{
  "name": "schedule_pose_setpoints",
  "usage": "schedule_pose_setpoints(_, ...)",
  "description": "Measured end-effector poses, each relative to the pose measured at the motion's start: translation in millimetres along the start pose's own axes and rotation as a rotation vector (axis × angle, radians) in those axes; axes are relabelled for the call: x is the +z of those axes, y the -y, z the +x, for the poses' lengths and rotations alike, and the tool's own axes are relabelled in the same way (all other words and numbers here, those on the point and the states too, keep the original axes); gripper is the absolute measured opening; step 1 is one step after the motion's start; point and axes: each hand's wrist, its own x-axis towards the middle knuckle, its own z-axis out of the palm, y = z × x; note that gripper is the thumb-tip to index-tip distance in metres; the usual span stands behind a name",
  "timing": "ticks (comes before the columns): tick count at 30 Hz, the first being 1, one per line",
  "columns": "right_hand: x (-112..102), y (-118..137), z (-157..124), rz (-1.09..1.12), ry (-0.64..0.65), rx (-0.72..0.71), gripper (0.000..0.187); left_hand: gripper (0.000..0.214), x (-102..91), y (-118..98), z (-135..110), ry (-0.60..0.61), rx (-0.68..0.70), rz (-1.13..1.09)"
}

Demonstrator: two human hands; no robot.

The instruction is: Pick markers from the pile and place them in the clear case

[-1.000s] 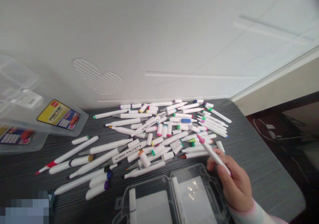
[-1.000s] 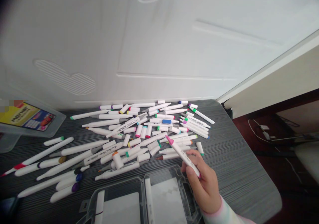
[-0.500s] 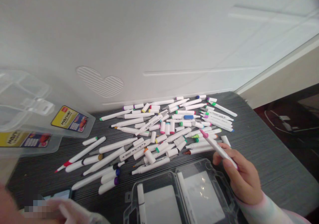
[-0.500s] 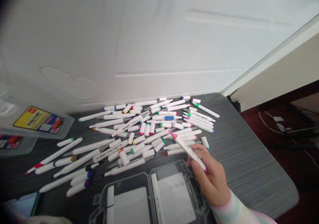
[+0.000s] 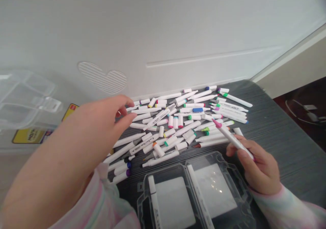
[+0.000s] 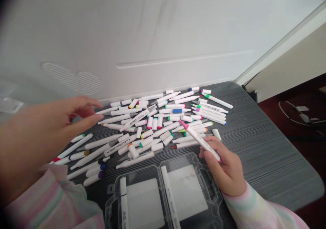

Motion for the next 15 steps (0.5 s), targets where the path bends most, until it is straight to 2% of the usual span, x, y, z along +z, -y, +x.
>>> schedule_pose_setpoints(4,0.9,-3.7,-1.7,0.012,-0.009,-0.008,0.014,0.026,1.2,15.2,-2.4,-0.051,-0.024,0.019)
schedule_pose_setpoints(6,1.4,-5.1,-2.3,0.01,-0.008,0.0,0.014,0.026,-1.2,14.8,-2.7,-0.017,-0.032,0.034)
schedule_pose_setpoints(10,1.7,-6.1,-2.3,0.018,-0.009,0.0,0.015,0.021,-3.6,-6.5,1.3,0.145,0.066,0.05)
schedule_pose_setpoints(15,2.3,-5.1,-1.7,0.025,-0.032,0.021,0.014,0.016,11.6,-40.9,2.6,0.248,0.282,-0.008)
